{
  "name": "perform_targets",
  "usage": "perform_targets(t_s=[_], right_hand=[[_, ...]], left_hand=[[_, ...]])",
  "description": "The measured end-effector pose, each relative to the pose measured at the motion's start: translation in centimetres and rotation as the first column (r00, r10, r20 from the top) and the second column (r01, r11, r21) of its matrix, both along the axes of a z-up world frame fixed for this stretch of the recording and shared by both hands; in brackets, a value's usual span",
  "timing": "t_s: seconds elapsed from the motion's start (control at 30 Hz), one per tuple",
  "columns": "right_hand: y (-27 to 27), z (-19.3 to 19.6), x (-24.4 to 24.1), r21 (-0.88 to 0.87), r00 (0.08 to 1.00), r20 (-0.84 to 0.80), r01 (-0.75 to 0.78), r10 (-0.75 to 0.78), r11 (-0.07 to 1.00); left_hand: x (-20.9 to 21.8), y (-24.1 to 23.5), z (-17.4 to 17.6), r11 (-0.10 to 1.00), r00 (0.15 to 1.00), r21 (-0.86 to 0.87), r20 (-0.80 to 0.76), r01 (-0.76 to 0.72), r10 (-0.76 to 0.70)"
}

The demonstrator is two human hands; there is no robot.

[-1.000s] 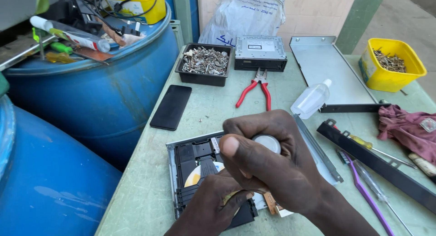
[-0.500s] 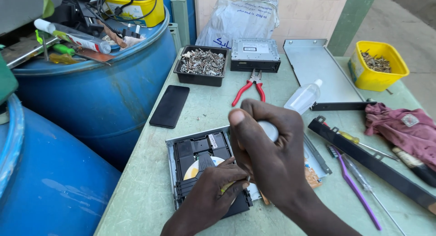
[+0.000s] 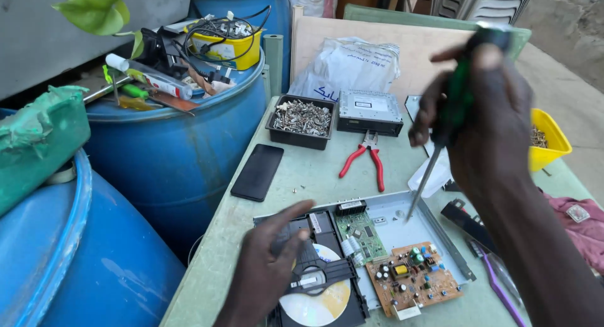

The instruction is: Disassembling a DVD player by removing screws with a screwdriver and cleaning the internal components with a brush.

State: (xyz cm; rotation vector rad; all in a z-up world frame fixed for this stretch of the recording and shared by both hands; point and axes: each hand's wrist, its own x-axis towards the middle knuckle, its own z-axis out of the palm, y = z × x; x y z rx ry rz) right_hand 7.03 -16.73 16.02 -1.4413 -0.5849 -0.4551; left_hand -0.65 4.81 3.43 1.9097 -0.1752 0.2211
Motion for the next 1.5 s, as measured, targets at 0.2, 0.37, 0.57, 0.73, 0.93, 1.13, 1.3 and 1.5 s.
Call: perform_targets(t_s=[0.2,0.37,0.57,0.73,0.93,1.13,1.3,1.5], right_hand=[[2.5,-5.3,12.8,-0.805,0.968,0.249,0.216,-0.016,0.552],[3.0,-13.4,17.2,-0.982,0.958,0.158,0.127,0.24,0.141],[1.9,-16.7,18.1,-0.984,0.955,0.165,0.142,0.249,0.109],[1.7,-17.3,18.4,-0.962,0.912,0.265,0.228,0.314,0.15],[0.8,-16.6,17.5,-0.963,0.914,0.243,0.188,0.326,0.192],[-2.0,-13.5,11.5,-0.921,0.95,0.237,0.153,0.203,0.358],[-5.0,-10.9,5.3,-0.898,0.98,0.141,0.068,0.139,0.435],[-6.4,-12.0,-1.3,-0.849,0.989,0.133,0.075,0.073,0.523]], left_hand=[[0.6,3.4,-2.9,0.962,0.961,0.091,-0.082,-0.256,0.263],[1.7,4.1,-5.6,0.922,0.95,0.25,-0.023,-0.296,0.311],[1.9,3.8,-5.6,0.914,0.96,0.294,0.072,-0.281,0.272],[1.6,3.7,-6.0,0.906,0.951,0.311,0.212,-0.286,0.227],[0.7,3.5,-4.2,0.911,0.994,0.41,0.084,0.03,-0.071],[0.3,2.5,-4.5,0.828,0.954,0.53,0.109,0.182,-0.279],[0.4,4.0,-3.9,0.828,0.955,0.479,-0.097,0.291,-0.279],[0.3,4.3,-3.5,0.939,0.96,0.233,0.055,0.254,-0.273]])
